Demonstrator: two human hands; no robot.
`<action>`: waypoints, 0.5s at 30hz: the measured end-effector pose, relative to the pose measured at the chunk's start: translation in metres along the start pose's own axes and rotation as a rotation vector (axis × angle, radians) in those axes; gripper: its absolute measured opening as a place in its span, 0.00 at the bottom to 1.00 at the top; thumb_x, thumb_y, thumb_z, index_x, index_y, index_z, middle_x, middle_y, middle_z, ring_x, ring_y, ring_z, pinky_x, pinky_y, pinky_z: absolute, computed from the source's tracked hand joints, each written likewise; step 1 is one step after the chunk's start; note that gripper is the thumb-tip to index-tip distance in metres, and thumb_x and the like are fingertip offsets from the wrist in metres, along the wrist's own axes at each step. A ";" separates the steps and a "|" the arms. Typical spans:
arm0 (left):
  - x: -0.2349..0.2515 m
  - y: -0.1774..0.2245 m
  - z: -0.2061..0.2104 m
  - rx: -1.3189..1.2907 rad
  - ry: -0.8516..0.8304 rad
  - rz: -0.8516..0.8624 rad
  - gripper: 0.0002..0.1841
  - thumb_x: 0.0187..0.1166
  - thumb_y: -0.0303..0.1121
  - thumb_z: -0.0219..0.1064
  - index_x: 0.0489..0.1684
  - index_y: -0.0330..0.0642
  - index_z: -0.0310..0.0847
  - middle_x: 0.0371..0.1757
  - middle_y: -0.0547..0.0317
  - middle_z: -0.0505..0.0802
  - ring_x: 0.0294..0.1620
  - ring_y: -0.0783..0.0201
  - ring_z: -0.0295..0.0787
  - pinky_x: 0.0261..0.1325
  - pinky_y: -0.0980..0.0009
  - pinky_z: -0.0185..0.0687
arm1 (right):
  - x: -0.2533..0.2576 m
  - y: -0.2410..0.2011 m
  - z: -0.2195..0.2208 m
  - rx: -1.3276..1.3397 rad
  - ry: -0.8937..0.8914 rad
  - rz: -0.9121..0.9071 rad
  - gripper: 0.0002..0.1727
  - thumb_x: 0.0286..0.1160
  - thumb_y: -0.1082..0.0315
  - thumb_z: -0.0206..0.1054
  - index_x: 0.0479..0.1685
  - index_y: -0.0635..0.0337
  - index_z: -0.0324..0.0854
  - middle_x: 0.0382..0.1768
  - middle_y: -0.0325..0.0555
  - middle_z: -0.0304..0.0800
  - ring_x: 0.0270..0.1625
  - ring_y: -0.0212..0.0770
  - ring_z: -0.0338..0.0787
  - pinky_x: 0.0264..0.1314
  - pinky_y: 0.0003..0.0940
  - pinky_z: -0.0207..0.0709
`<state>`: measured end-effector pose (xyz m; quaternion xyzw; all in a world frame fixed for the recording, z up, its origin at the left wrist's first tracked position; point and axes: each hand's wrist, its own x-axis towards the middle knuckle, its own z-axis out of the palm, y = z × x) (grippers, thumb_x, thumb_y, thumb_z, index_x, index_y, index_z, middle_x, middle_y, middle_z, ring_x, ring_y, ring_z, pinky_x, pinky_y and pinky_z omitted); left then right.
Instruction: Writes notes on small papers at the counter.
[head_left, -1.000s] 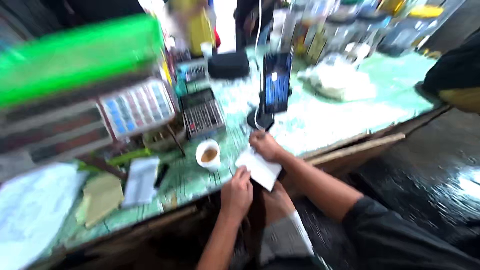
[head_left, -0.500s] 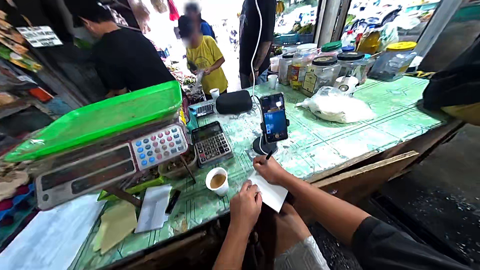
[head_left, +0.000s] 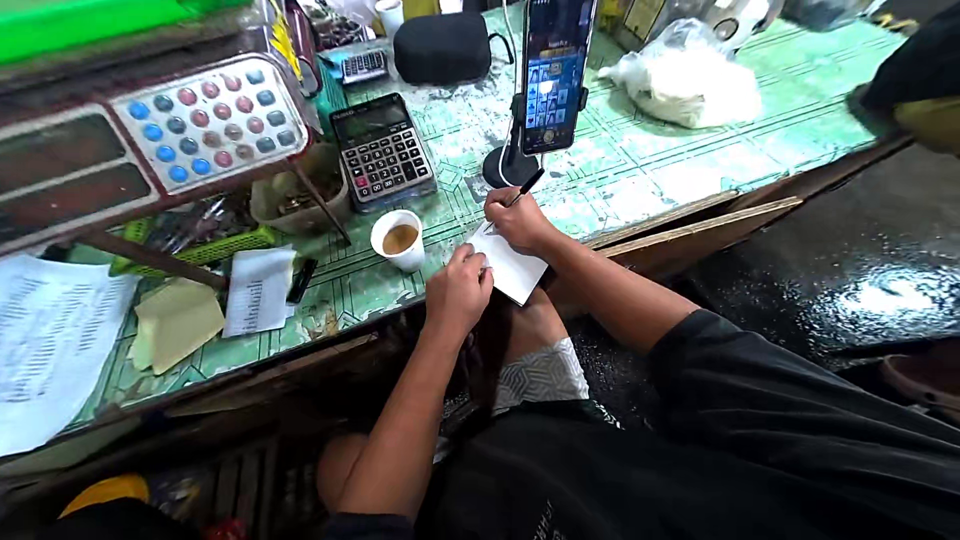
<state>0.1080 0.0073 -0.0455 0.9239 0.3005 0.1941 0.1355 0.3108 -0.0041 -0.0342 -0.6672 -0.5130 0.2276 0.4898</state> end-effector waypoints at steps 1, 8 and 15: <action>-0.002 0.001 0.000 -0.003 0.002 0.002 0.12 0.80 0.42 0.67 0.50 0.50 0.94 0.67 0.58 0.91 0.45 0.56 0.95 0.41 0.52 0.92 | -0.002 -0.001 0.000 -0.007 -0.017 -0.004 0.15 0.76 0.68 0.60 0.17 0.56 0.77 0.14 0.38 0.72 0.20 0.36 0.73 0.24 0.39 0.65; 0.003 0.002 0.002 0.069 -0.004 -0.016 0.16 0.82 0.44 0.63 0.57 0.49 0.92 0.68 0.58 0.89 0.38 0.56 0.94 0.36 0.53 0.91 | 0.003 0.002 -0.005 -0.094 -0.026 -0.050 0.16 0.77 0.67 0.59 0.19 0.58 0.81 0.15 0.40 0.75 0.22 0.38 0.77 0.27 0.42 0.70; 0.000 0.002 0.001 0.083 0.005 -0.018 0.17 0.82 0.45 0.63 0.57 0.51 0.93 0.68 0.58 0.90 0.40 0.56 0.95 0.38 0.55 0.91 | -0.004 -0.003 0.000 -0.133 -0.047 -0.015 0.16 0.77 0.69 0.60 0.18 0.56 0.81 0.15 0.41 0.76 0.20 0.39 0.76 0.24 0.43 0.68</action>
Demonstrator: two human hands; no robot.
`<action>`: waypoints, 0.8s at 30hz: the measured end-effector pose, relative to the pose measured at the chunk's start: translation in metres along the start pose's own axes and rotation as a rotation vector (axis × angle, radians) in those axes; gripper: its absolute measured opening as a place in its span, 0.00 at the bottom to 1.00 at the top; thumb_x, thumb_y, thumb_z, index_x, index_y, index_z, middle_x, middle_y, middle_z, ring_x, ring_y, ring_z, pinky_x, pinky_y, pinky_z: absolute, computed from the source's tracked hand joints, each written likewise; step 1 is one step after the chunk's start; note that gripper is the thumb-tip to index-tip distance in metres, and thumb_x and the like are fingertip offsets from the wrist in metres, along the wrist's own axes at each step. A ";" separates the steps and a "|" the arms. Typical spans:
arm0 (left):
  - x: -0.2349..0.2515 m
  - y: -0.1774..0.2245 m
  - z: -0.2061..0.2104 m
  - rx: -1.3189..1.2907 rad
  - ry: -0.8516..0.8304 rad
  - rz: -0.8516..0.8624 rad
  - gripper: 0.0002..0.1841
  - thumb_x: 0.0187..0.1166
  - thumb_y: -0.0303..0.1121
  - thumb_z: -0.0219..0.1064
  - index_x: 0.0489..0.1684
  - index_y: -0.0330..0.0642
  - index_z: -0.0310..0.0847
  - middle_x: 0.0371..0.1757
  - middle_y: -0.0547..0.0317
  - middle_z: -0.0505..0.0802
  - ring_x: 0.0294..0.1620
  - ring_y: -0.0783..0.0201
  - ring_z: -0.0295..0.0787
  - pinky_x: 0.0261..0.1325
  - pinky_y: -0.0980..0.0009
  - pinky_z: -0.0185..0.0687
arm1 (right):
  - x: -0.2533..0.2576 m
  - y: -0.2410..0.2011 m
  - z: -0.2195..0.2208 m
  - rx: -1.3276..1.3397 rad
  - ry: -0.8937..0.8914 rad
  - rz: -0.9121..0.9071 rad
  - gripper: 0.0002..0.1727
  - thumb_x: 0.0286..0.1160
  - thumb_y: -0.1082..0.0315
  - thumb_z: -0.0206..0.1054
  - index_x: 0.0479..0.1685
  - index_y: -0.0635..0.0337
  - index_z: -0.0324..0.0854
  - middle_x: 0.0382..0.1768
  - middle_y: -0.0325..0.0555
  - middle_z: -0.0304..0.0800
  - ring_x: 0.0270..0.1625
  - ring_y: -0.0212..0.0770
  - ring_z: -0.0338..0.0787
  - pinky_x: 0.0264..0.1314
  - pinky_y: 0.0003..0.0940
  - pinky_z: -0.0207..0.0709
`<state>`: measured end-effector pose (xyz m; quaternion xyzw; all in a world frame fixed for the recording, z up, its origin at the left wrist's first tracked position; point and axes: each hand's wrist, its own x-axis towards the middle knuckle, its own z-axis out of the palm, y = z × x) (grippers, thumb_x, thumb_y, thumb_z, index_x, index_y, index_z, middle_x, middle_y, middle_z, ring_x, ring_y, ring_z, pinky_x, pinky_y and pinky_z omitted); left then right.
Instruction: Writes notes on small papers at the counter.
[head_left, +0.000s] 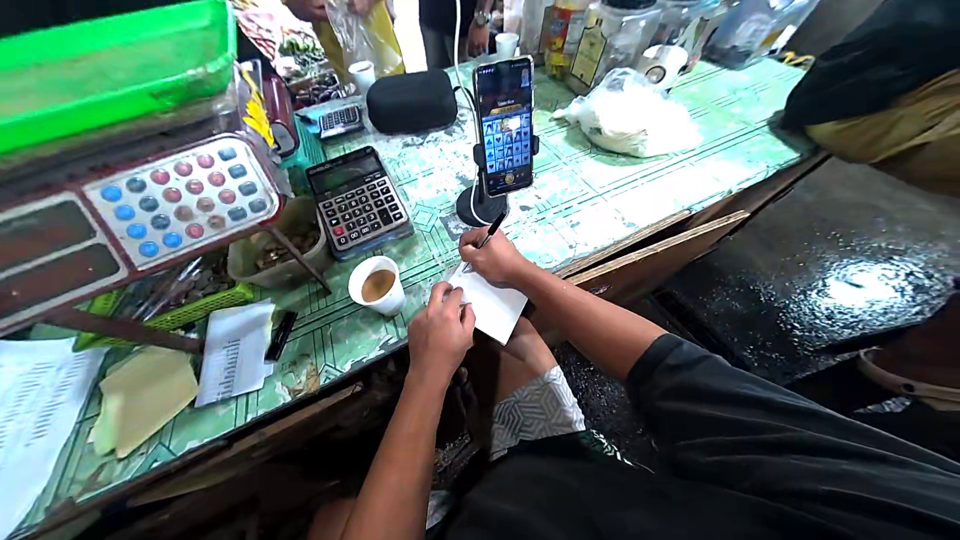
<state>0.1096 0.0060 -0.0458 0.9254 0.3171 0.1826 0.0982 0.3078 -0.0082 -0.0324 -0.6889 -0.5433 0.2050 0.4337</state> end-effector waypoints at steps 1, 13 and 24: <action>0.000 0.000 0.000 0.002 -0.004 0.001 0.17 0.82 0.45 0.62 0.57 0.51 0.93 0.68 0.58 0.90 0.40 0.57 0.95 0.38 0.55 0.91 | 0.001 -0.001 -0.001 -0.018 -0.011 -0.003 0.16 0.77 0.68 0.61 0.18 0.56 0.81 0.15 0.41 0.76 0.20 0.39 0.77 0.24 0.43 0.68; -0.002 -0.004 0.002 -0.032 0.002 -0.003 0.15 0.81 0.44 0.66 0.58 0.51 0.92 0.68 0.59 0.89 0.38 0.57 0.93 0.35 0.53 0.90 | 0.010 0.008 -0.009 0.024 -0.018 -0.013 0.16 0.76 0.67 0.60 0.17 0.55 0.79 0.15 0.38 0.74 0.21 0.36 0.75 0.26 0.41 0.67; 0.000 -0.002 0.001 -0.047 0.010 -0.003 0.16 0.81 0.42 0.66 0.59 0.50 0.91 0.66 0.57 0.88 0.36 0.56 0.92 0.33 0.53 0.90 | 0.007 0.006 -0.006 0.000 0.032 -0.023 0.15 0.75 0.68 0.60 0.17 0.54 0.78 0.14 0.36 0.72 0.19 0.34 0.73 0.25 0.39 0.64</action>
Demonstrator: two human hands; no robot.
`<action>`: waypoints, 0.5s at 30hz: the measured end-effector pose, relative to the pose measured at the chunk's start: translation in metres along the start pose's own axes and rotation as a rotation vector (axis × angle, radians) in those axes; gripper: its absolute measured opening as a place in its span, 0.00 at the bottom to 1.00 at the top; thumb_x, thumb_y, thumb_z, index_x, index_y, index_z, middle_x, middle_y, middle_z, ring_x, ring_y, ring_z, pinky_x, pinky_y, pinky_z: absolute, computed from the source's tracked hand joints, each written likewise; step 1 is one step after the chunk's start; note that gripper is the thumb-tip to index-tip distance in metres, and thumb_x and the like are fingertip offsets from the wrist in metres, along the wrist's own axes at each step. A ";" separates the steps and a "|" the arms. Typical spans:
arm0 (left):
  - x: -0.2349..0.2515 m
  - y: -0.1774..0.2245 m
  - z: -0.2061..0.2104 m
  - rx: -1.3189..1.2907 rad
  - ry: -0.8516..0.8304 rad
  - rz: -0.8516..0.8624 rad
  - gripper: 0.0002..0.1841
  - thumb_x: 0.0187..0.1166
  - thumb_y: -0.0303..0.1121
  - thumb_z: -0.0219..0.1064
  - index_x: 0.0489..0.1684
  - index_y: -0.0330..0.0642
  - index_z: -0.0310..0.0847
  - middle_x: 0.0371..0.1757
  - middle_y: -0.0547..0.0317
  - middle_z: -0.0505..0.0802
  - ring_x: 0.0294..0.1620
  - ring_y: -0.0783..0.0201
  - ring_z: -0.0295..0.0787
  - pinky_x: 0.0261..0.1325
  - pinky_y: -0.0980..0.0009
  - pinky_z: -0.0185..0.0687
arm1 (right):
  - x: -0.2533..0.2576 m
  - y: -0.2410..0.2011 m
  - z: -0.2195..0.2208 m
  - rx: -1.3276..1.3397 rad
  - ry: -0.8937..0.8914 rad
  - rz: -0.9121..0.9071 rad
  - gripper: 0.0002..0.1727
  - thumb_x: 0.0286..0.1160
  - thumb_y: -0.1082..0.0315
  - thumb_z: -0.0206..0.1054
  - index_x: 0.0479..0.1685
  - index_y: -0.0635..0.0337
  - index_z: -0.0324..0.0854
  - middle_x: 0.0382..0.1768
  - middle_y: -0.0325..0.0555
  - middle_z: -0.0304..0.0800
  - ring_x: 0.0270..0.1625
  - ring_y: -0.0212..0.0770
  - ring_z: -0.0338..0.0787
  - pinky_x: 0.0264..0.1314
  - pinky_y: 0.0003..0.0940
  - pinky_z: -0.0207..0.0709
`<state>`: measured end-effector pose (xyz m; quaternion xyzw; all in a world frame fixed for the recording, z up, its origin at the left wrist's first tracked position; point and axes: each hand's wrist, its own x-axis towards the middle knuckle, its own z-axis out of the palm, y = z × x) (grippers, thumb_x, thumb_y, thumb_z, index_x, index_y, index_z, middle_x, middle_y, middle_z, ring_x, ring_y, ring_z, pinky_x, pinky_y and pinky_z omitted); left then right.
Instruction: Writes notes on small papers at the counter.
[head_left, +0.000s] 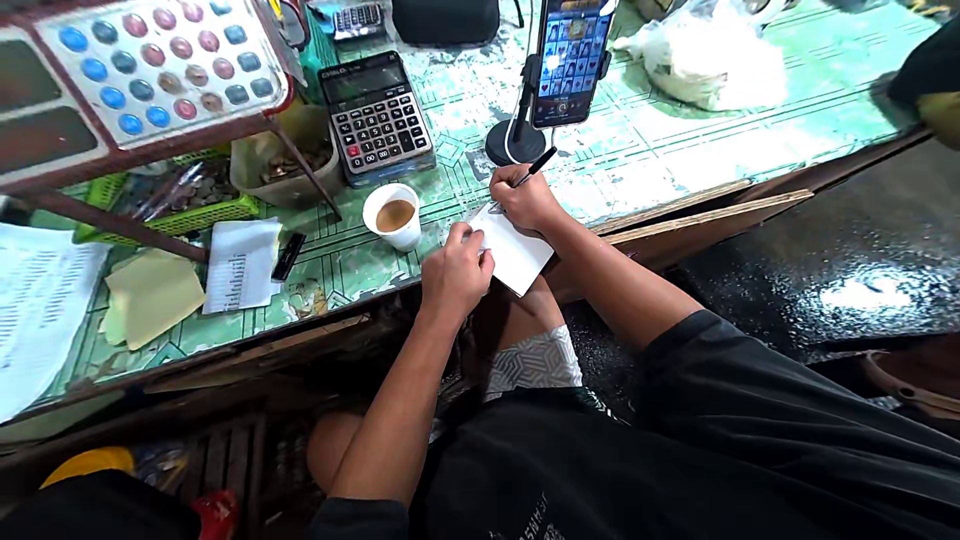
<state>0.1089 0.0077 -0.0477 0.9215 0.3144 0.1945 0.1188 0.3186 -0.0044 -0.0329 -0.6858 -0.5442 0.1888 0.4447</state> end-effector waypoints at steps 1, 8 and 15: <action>0.000 0.000 0.000 -0.004 -0.005 -0.003 0.16 0.81 0.43 0.66 0.60 0.49 0.91 0.67 0.56 0.88 0.37 0.55 0.92 0.34 0.52 0.90 | 0.000 0.000 0.000 0.004 0.001 0.007 0.15 0.75 0.68 0.60 0.17 0.54 0.79 0.13 0.36 0.72 0.19 0.34 0.73 0.24 0.39 0.64; 0.000 0.001 -0.001 -0.009 -0.006 -0.003 0.16 0.81 0.43 0.66 0.59 0.50 0.92 0.67 0.57 0.88 0.37 0.56 0.92 0.34 0.53 0.90 | 0.000 0.001 0.001 -0.001 -0.010 -0.003 0.15 0.75 0.69 0.60 0.16 0.54 0.78 0.13 0.36 0.71 0.18 0.33 0.72 0.24 0.37 0.63; 0.001 0.000 0.000 0.003 -0.002 0.000 0.16 0.81 0.43 0.66 0.59 0.50 0.92 0.66 0.57 0.88 0.37 0.57 0.92 0.33 0.54 0.90 | 0.000 -0.002 0.002 -0.043 -0.012 -0.012 0.15 0.76 0.69 0.60 0.17 0.55 0.80 0.14 0.36 0.73 0.19 0.33 0.73 0.25 0.38 0.64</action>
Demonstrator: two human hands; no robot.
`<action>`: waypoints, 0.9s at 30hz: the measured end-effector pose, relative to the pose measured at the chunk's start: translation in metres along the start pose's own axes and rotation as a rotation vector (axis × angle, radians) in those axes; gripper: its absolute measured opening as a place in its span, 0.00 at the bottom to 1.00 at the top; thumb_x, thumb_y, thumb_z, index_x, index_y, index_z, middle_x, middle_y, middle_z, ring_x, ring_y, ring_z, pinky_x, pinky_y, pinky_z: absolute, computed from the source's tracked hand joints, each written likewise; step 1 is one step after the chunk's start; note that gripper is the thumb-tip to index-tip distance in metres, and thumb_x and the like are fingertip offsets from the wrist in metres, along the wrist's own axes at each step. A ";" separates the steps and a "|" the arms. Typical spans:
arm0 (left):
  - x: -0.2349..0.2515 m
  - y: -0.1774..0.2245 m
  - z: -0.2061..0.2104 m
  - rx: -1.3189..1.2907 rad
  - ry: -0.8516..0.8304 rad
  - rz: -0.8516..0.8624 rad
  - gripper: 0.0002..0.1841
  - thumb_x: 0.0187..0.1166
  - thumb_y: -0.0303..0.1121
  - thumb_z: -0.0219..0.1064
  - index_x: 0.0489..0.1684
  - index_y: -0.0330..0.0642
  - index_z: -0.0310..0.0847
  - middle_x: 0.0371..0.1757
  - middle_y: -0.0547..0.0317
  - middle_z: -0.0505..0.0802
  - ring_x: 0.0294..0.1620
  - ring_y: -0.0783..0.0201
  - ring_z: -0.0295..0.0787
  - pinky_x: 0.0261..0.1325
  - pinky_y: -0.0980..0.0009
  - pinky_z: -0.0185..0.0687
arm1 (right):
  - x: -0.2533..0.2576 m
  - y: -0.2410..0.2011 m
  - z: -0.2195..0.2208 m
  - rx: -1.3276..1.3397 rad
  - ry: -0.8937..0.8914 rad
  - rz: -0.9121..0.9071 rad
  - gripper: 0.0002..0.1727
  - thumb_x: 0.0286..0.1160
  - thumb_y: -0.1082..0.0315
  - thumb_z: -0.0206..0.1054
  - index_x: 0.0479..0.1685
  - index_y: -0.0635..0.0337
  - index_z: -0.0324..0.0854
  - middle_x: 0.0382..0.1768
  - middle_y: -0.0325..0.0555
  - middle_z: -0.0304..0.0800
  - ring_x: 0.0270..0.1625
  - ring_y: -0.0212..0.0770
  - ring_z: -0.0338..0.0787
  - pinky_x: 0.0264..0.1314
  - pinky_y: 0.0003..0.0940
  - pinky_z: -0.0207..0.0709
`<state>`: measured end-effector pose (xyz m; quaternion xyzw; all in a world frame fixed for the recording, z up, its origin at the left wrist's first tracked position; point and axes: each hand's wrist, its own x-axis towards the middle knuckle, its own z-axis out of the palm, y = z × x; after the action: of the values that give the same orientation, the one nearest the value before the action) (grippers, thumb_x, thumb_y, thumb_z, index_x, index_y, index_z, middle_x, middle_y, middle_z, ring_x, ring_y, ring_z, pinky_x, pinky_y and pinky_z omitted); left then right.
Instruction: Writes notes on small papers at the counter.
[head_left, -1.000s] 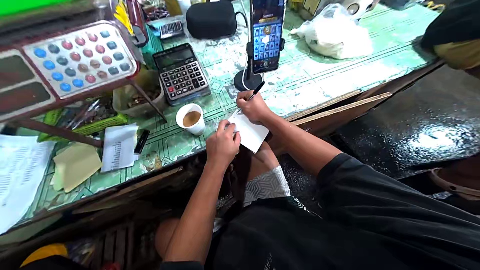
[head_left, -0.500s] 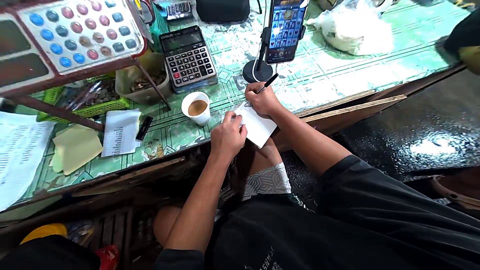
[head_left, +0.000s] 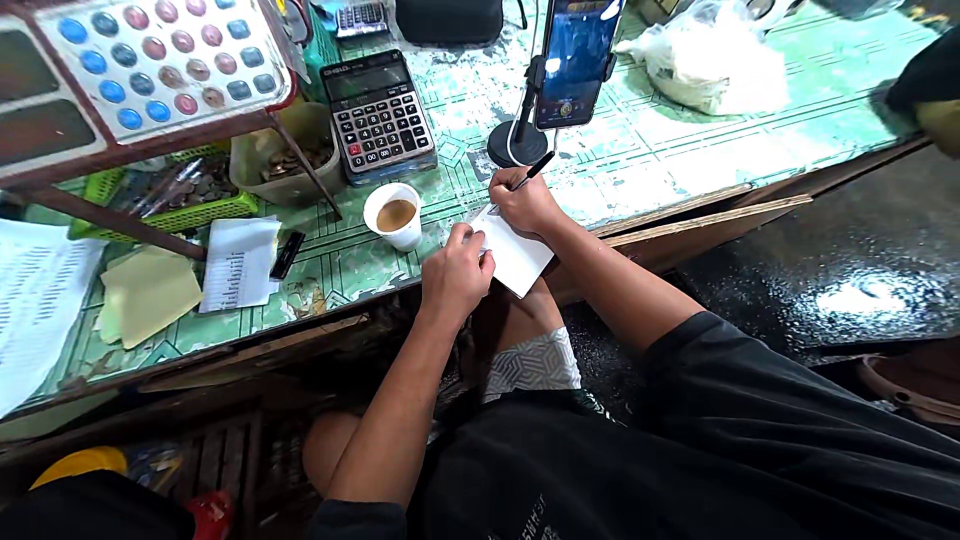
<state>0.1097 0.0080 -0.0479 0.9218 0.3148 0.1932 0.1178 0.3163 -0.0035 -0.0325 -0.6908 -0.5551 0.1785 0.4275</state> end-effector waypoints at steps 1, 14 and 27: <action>0.001 0.000 0.000 0.000 0.002 0.003 0.15 0.81 0.43 0.66 0.58 0.50 0.92 0.66 0.57 0.89 0.36 0.56 0.92 0.33 0.54 0.89 | 0.001 0.000 -0.002 -0.003 -0.012 -0.006 0.16 0.76 0.69 0.60 0.17 0.55 0.80 0.14 0.36 0.73 0.20 0.33 0.74 0.26 0.38 0.65; 0.002 0.001 -0.002 0.010 -0.014 -0.002 0.17 0.82 0.45 0.64 0.59 0.52 0.93 0.68 0.59 0.89 0.39 0.57 0.94 0.37 0.53 0.90 | 0.000 0.002 -0.005 0.015 0.024 0.017 0.15 0.76 0.68 0.61 0.18 0.57 0.80 0.16 0.40 0.75 0.22 0.38 0.76 0.27 0.43 0.67; 0.001 -0.001 0.000 0.001 -0.003 -0.001 0.17 0.81 0.45 0.64 0.58 0.51 0.93 0.67 0.58 0.90 0.40 0.57 0.94 0.39 0.53 0.91 | 0.003 0.005 -0.014 0.047 -0.050 0.048 0.17 0.79 0.67 0.59 0.18 0.56 0.80 0.16 0.39 0.75 0.22 0.37 0.77 0.28 0.42 0.67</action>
<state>0.1099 0.0089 -0.0477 0.9221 0.3149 0.1917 0.1180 0.3303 -0.0061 -0.0275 -0.6889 -0.5447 0.2188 0.4253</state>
